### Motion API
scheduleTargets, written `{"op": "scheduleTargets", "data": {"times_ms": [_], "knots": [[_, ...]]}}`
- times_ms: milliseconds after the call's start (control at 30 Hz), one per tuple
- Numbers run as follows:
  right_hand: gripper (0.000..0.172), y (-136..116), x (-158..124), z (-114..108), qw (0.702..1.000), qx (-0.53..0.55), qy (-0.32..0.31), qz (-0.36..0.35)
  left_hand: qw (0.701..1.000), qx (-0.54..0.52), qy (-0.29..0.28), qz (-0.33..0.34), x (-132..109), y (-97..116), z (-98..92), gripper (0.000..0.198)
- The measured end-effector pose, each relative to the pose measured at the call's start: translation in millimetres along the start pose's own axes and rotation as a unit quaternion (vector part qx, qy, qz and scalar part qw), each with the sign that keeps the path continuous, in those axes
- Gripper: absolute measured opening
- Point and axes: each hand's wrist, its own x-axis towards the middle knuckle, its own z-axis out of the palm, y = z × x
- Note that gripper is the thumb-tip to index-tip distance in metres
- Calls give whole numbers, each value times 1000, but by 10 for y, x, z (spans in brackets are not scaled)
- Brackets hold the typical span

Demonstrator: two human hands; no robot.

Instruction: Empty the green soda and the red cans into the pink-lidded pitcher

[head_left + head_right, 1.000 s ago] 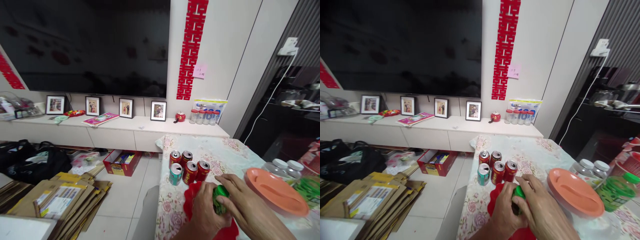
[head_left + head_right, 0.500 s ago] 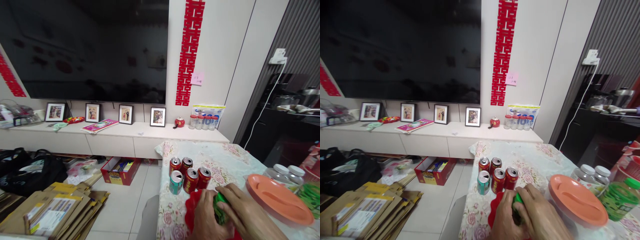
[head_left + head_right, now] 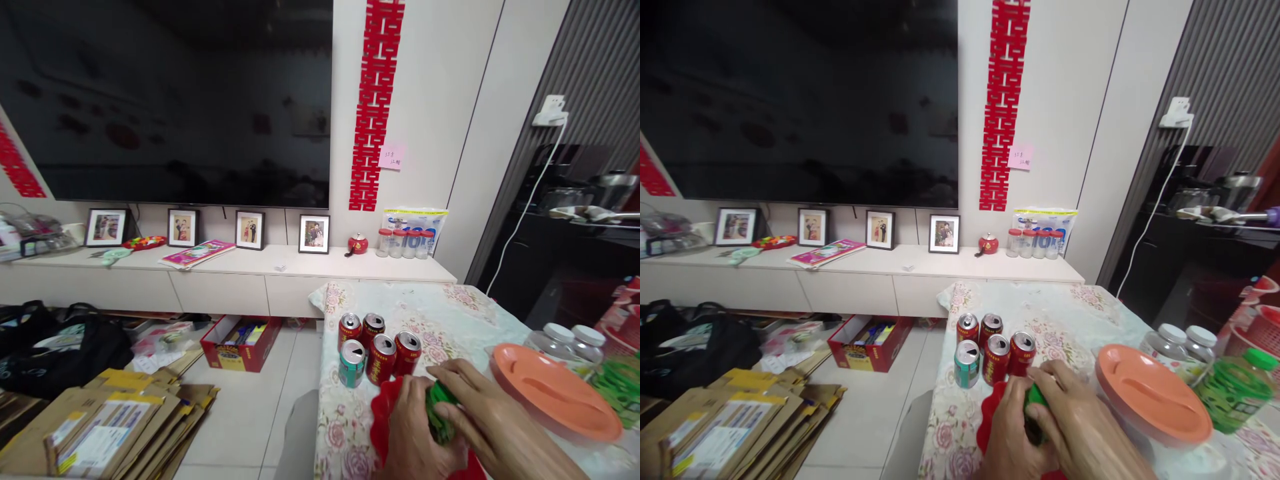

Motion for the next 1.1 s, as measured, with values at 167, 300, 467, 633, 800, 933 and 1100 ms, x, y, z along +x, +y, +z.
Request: {"op": "scheduleTargets", "data": {"times_ms": [167, 300, 467, 633, 800, 933, 1100], "knots": [[26, -147, 80, -174, 988, -20, -126, 82, 1000, -14, -9, 21, -12, 56, -88, 44], [24, -237, 124, -266, 974, -72, -140, 164, 999, 0, -25, 47, 18, 102, -169, 34], [25, -226, 103, -359, 984, 49, -149, 84, 999, 3, -9, 35, 39, 103, -196, 44], [23, -194, 129, -264, 985, -5, -114, 132, 999, -13, -10, 36, 41, 96, -205, 49], [29, -164, 132, -299, 986, 1, -100, 137, 999, -12, -7, 39, 34, 102, -212, 49], [26, -157, 130, -326, 989, 49, -125, 68, 999, 3, 0, 35, 26, 83, -167, 42], [28, -210, 140, -215, 983, -14, -81, 163, 999, 11, 2, 43, 42, 79, -171, 44]]}}
